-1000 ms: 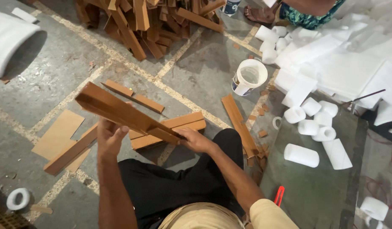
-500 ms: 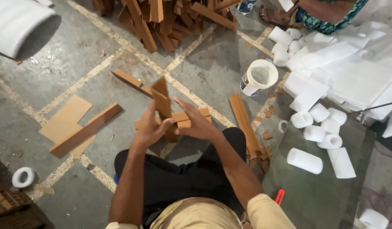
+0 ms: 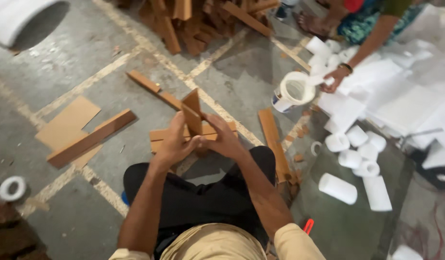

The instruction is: The person sits on the floor and assembles flat cardboard pieces into a box-like structure by hand. They pick up pieces, align edges, and press them together to form a rectangular shape.

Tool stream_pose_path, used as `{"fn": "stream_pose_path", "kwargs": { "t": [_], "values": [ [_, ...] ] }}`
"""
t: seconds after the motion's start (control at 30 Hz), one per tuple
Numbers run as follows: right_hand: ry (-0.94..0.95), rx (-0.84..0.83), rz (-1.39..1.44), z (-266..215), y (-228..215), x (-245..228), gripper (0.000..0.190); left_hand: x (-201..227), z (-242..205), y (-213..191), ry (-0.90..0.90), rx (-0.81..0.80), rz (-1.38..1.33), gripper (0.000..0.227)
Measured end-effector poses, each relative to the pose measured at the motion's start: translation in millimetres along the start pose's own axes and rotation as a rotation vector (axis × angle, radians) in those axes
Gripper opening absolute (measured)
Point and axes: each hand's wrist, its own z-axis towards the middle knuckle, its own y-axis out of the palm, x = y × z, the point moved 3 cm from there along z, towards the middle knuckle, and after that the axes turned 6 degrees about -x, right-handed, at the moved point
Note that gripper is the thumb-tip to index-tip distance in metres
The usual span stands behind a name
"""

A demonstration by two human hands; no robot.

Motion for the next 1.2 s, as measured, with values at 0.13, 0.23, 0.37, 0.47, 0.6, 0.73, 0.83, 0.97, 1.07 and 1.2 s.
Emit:
{"fn": "stream_pose_path", "kwargs": {
  "t": [0.13,0.23,0.37,0.47,0.6,0.73,0.83,0.97,1.07,1.2],
  "values": [
    [0.047,0.001,0.088,-0.1,7.7,-8.0,0.064,4.3,2.9,-7.3,0.035,0.014,-0.115,0.057],
    [0.020,0.073,0.032,-0.1,10.7,-12.3,0.056,5.5,8.6,-9.9,0.033,0.042,-0.162,0.049],
    [0.061,0.137,-0.036,4.3,22.3,-11.8,0.044,2.2,6.0,-0.4,-0.201,0.113,-0.296,0.036],
    [0.132,0.204,0.058,7.8,29.8,-9.2,0.034,13.8,4.8,0.3,-0.034,0.310,-0.105,0.035],
    [0.284,0.166,0.063,10.2,26.2,-5.9,0.035,16.1,13.7,-8.3,-0.123,0.205,-0.320,0.032],
    [0.099,0.084,-0.112,13.5,17.5,-13.4,0.048,19.4,7.6,-30.3,0.156,0.213,-0.355,0.053],
    [0.063,0.009,-0.209,11.9,13.6,-19.3,0.056,5.2,3.4,-26.9,0.021,0.149,-0.590,0.055],
    [-0.049,-0.019,-0.027,17.1,18.9,-31.5,0.076,-6.9,-0.8,-20.6,-0.114,0.178,-0.343,0.024],
    [0.009,0.037,0.038,24.6,17.7,-28.6,0.061,-5.6,-2.6,-18.1,-0.162,0.230,-0.528,0.047],
    [0.029,0.078,0.109,19.3,20.1,-27.3,0.047,12.9,-5.7,-20.2,0.050,0.345,-0.302,0.036]
  ]
}}
